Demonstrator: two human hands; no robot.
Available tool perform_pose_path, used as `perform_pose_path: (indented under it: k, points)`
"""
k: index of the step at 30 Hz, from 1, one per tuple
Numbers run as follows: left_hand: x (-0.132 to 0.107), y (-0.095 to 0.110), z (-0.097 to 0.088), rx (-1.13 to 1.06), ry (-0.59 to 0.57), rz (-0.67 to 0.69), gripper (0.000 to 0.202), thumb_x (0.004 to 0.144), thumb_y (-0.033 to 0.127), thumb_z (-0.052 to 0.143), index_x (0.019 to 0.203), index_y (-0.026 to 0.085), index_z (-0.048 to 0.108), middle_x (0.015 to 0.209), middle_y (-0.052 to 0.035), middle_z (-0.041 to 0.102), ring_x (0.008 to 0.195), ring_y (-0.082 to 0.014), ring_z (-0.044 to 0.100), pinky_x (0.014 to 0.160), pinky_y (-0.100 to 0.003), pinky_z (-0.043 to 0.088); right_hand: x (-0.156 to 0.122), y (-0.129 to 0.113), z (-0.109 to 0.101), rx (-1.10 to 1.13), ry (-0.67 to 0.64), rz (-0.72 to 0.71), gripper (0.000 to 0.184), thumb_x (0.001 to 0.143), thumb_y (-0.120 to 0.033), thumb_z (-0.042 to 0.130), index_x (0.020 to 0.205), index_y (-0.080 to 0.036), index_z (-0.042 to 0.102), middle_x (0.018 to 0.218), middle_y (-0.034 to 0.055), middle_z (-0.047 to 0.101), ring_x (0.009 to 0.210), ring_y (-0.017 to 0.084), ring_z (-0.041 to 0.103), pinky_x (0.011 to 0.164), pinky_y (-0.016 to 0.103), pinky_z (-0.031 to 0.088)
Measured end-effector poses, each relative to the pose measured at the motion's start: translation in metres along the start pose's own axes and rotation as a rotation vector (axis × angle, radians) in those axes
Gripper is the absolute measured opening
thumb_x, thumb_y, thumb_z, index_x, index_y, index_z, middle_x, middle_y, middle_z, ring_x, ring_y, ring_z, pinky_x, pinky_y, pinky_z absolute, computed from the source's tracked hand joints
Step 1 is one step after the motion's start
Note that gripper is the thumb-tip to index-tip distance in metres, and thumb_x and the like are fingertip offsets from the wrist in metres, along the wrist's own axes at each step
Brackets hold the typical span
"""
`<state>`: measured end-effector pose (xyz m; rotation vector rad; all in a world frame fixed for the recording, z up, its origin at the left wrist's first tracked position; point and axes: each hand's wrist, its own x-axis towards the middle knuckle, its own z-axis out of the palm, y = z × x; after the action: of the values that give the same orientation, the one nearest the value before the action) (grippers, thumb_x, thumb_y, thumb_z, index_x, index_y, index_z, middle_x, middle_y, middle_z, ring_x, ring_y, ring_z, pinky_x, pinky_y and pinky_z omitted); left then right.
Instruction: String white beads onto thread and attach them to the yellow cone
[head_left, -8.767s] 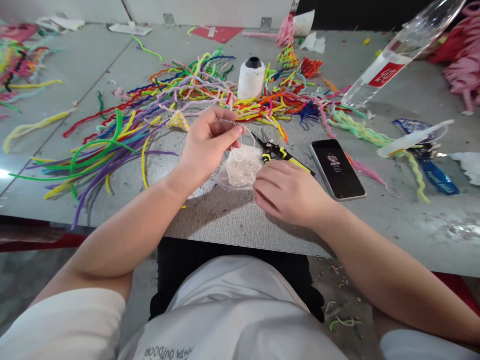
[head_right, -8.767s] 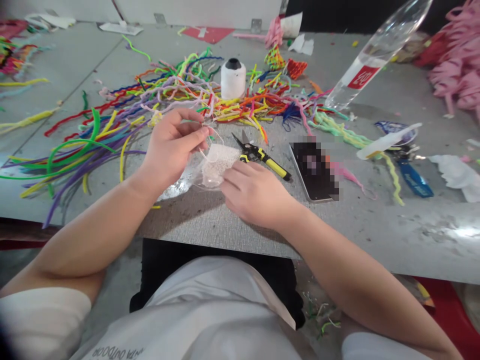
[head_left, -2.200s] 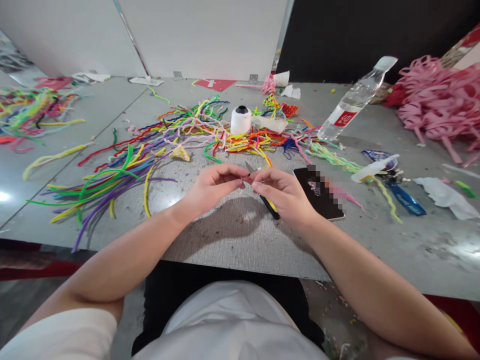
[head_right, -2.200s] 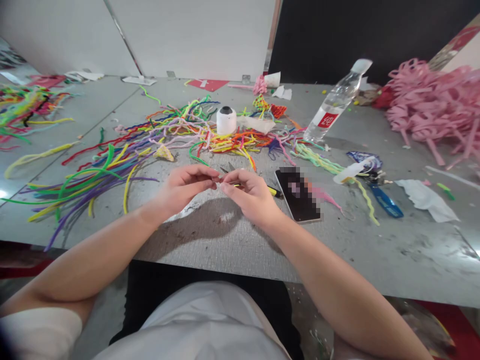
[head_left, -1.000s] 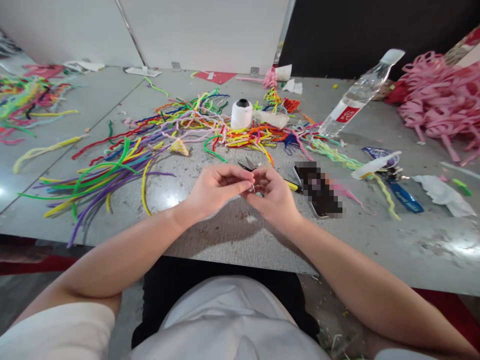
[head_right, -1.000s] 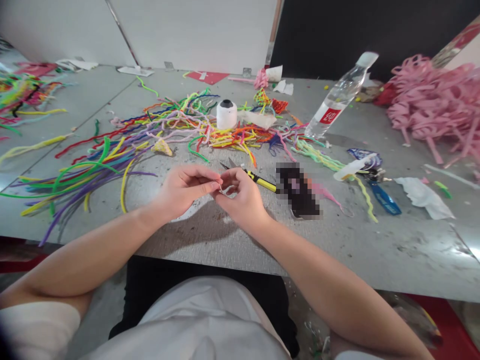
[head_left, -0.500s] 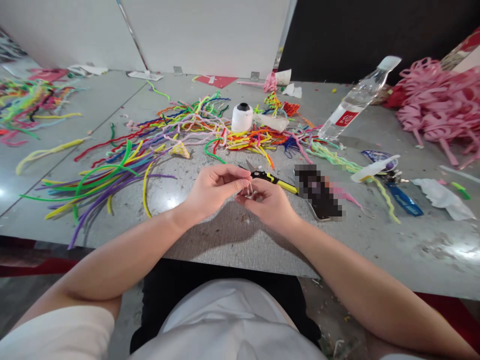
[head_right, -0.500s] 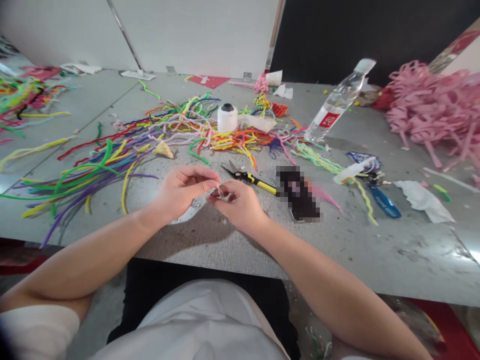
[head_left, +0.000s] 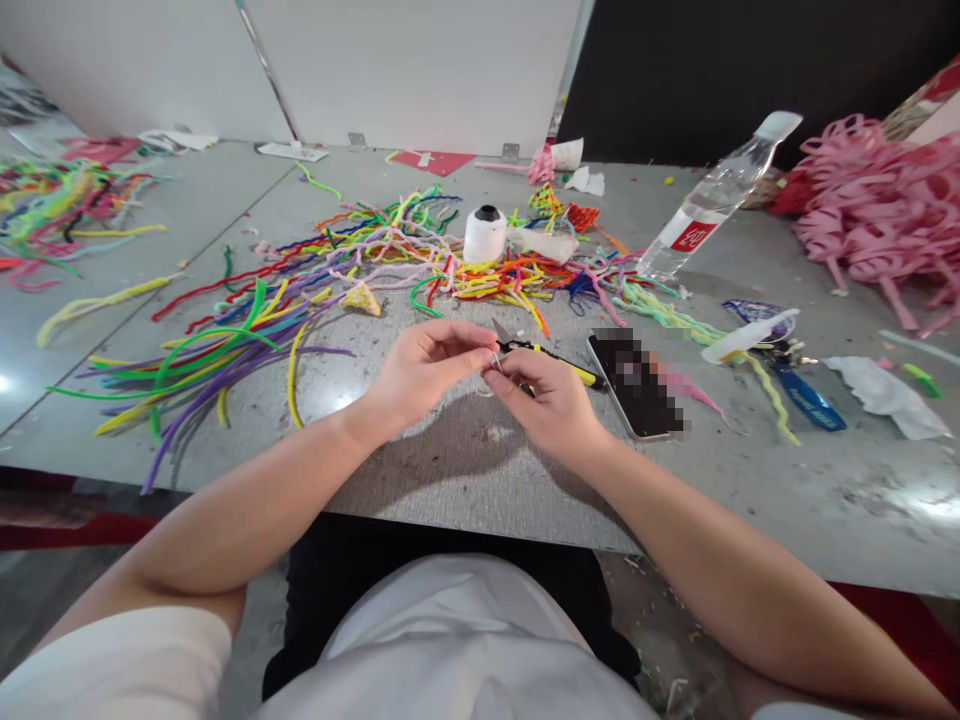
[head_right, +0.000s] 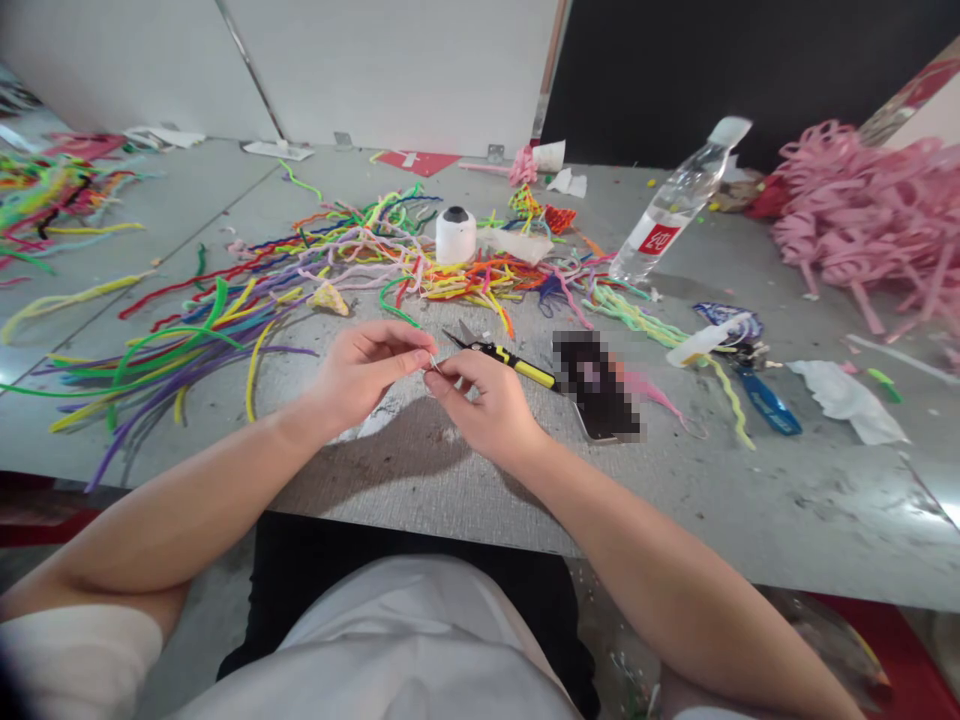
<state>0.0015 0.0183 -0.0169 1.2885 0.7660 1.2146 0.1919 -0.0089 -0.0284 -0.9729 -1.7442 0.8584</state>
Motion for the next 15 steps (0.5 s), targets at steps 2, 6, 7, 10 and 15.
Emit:
perform_pose_path:
  k: [2,6,7,10,15]
  points:
    - [0.0012,-0.0022,-0.0018,-0.020,0.006,-0.002,0.023,0.074,0.030,0.099,0.092,0.023,0.088,0.096,-0.0039,0.085,0.086,-0.0142,0.077,0.085,-0.029,0.064,-0.0003,0.0021,0.0003,-0.032,-0.025,0.013,0.021,0.098,-0.035,0.066,0.080,-0.025,0.068,0.079,0.0016,0.071,0.075,0.019,0.062,0.070,0.036,0.048]
    - [0.0027,-0.0031,-0.0034,-0.011,0.004,-0.006,0.024,0.073,0.031,0.099,0.092,0.023,0.087,0.096,-0.0041,0.085,0.085,-0.0146,0.077,0.083,-0.029,0.064,-0.0011,0.0054,0.0008,-0.059,-0.082,0.086,0.019,0.097,-0.039,0.069,0.085,-0.025,0.072,0.083,0.0031,0.075,0.076,0.020,0.063,0.069,0.037,0.048]
    - [0.0027,-0.0026,-0.0031,-0.002,-0.001,-0.006,0.024,0.073,0.031,0.099,0.092,0.022,0.087,0.095,-0.0040,0.085,0.084,-0.0147,0.077,0.082,-0.029,0.064,-0.0011,0.0053,0.0006,-0.051,-0.084,0.090,0.018,0.097,-0.040,0.069,0.087,-0.025,0.073,0.085,0.0034,0.075,0.076,0.020,0.063,0.069,0.037,0.049]
    - [0.0024,-0.0009,-0.0018,0.023,-0.024,0.004,0.021,0.075,0.031,0.098,0.091,0.022,0.087,0.093,-0.0040,0.085,0.086,-0.0155,0.078,0.084,-0.030,0.064,-0.0006,0.0029,-0.0012,-0.029,-0.028,0.041,0.019,0.099,-0.039,0.067,0.087,-0.025,0.072,0.087,0.0033,0.075,0.079,0.020,0.064,0.072,0.037,0.051]
    - [0.0029,-0.0006,-0.0026,0.009,-0.060,-0.003,0.019,0.077,0.030,0.098,0.092,0.023,0.088,0.092,-0.0025,0.085,0.085,-0.0131,0.077,0.087,-0.028,0.064,-0.0011,-0.0020,-0.0057,-0.020,0.070,-0.035,0.018,0.101,-0.034,0.067,0.085,-0.026,0.070,0.083,0.0025,0.072,0.080,0.020,0.064,0.075,0.038,0.050]
